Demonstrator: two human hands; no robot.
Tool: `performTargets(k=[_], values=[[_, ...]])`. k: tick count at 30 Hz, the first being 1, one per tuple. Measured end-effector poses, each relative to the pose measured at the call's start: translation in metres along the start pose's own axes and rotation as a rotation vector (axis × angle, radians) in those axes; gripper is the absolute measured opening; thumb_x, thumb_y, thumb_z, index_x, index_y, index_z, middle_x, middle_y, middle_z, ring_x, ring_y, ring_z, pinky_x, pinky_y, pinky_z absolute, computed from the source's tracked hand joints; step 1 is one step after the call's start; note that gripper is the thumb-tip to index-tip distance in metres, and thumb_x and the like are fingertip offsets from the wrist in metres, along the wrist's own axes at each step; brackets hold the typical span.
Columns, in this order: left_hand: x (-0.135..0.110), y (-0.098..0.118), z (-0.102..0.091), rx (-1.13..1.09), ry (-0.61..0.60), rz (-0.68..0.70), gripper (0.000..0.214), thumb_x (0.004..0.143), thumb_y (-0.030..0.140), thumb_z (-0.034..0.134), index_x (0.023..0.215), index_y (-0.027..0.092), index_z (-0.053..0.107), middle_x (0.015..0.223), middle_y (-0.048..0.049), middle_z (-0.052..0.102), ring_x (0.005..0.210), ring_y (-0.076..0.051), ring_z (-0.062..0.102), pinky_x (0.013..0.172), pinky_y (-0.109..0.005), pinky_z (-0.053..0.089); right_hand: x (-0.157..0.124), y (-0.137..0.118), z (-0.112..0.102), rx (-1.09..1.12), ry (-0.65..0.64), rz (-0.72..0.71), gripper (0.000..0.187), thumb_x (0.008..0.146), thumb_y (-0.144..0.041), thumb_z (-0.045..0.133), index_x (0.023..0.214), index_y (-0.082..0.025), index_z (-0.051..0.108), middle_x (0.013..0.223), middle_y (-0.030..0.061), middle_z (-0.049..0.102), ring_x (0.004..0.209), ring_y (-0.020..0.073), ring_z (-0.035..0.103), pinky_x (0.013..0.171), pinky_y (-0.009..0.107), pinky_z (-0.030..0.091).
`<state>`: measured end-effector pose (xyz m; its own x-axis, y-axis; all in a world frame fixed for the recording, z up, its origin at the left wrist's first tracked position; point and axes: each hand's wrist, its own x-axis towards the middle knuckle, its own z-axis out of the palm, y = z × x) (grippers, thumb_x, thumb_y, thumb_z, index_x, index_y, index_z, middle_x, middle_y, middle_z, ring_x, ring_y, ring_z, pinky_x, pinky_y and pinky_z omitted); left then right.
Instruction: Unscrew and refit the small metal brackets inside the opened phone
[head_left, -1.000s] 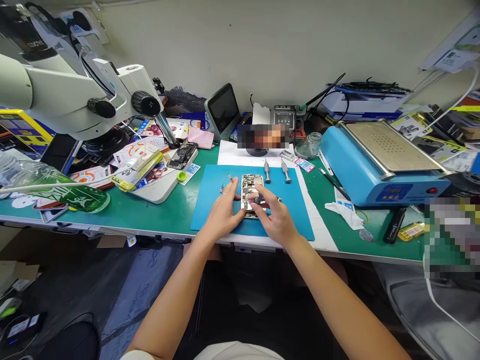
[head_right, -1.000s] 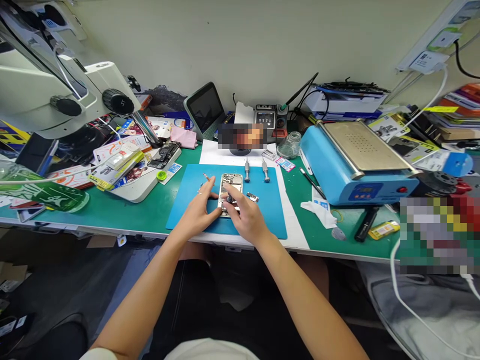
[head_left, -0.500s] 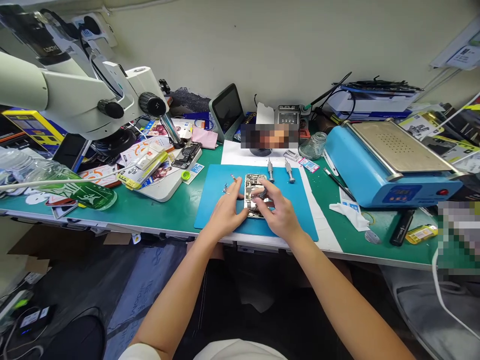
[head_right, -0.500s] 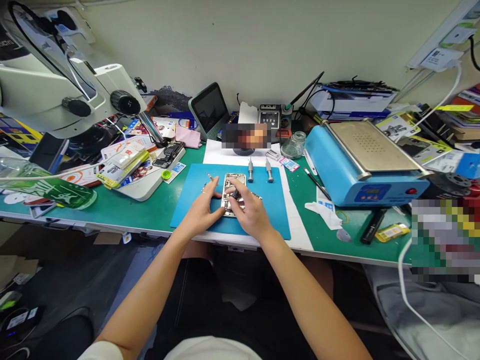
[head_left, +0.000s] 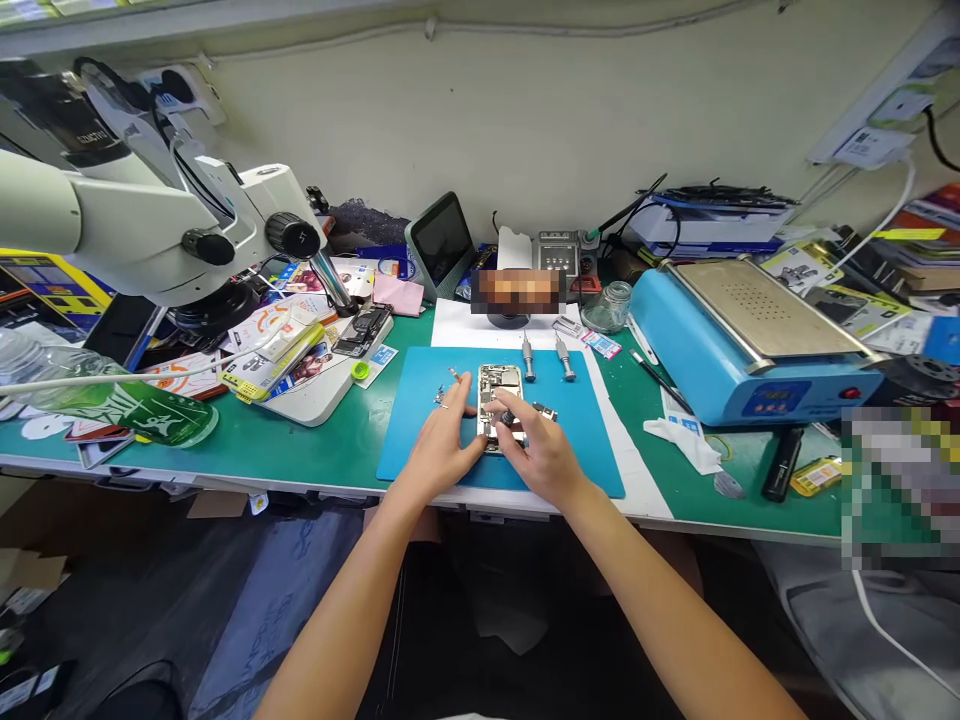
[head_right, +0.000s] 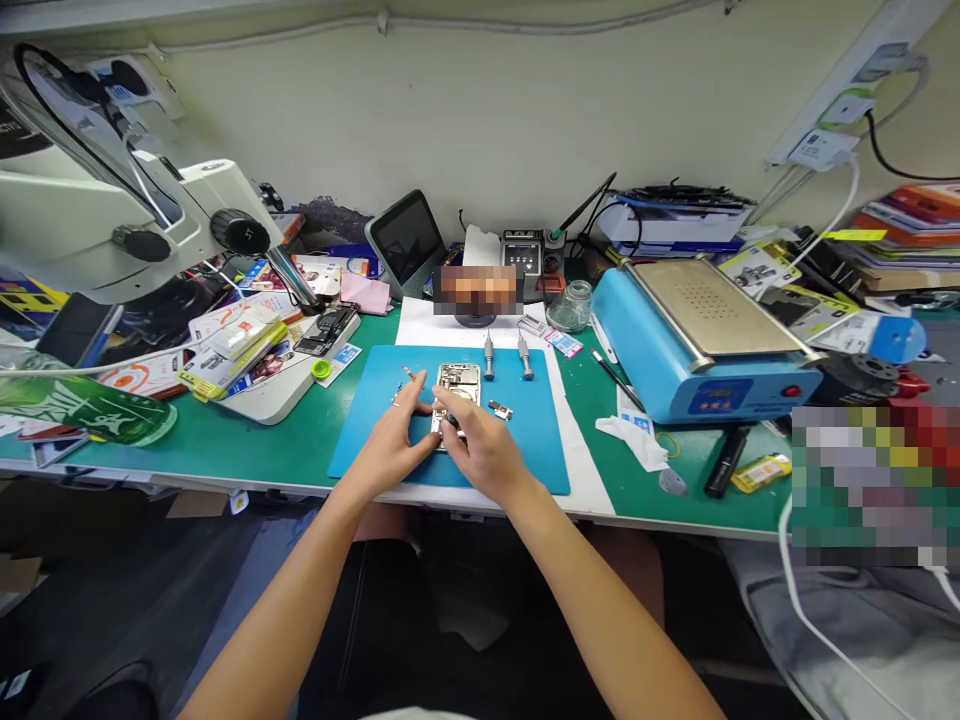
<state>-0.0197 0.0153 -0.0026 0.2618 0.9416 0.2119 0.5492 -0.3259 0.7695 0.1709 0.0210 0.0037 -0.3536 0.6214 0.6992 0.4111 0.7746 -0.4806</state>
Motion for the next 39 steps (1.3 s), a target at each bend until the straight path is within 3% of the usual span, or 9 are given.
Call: performTargets(k=[6,15,22,39], values=[[-0.0002,0.0010,0.0021,0.005,0.006,-0.009,0.088,0.093,0.020,0.058,0.170,0.026,0.015,0.154,-0.0157,0.054,0.129,-0.028,0.062,0.117,-0.051,0.045,-0.0004,-0.0018,0.0008,-0.053,0.012,0.008,0.062,0.106,-0.013,0.051,0.162,-0.032,0.032,0.123,0.0089,0.077,0.107,0.0229,0.079,0.090,0.039,0.069],[-0.0004,0.0026,0.0014,0.007,-0.011,-0.015,0.089,0.094,0.020,0.058,0.170,0.026,0.013,0.164,-0.0168,0.044,0.127,-0.027,0.064,0.117,-0.052,0.045,-0.0002,-0.0028,0.0004,-0.156,0.032,0.002,0.062,0.108,-0.018,0.054,0.163,-0.032,0.030,0.111,0.0082,0.078,0.091,0.0233,0.079,0.082,0.040,0.069],[0.0000,0.0038,0.0006,0.009,-0.009,-0.010,0.088,0.095,0.022,0.058,0.170,0.026,0.013,0.162,-0.0166,0.047,0.127,-0.029,0.063,0.114,-0.052,0.048,-0.0006,-0.0023,0.0005,-0.065,0.018,0.029,0.066,0.106,-0.013,0.053,0.164,-0.033,0.029,0.120,0.0091,0.077,0.103,0.0228,0.078,0.088,0.040,0.069],[0.0001,0.0038,-0.0009,0.022,-0.020,0.002,0.087,0.096,0.023,0.058,0.170,0.027,0.013,0.160,-0.0150,0.049,0.128,-0.027,0.064,0.114,-0.049,0.049,-0.0004,-0.0019,0.0009,-0.078,0.000,0.057,0.058,0.108,-0.020,0.054,0.161,-0.034,0.035,0.115,0.0077,0.080,0.098,0.0232,0.081,0.083,0.038,0.069]])
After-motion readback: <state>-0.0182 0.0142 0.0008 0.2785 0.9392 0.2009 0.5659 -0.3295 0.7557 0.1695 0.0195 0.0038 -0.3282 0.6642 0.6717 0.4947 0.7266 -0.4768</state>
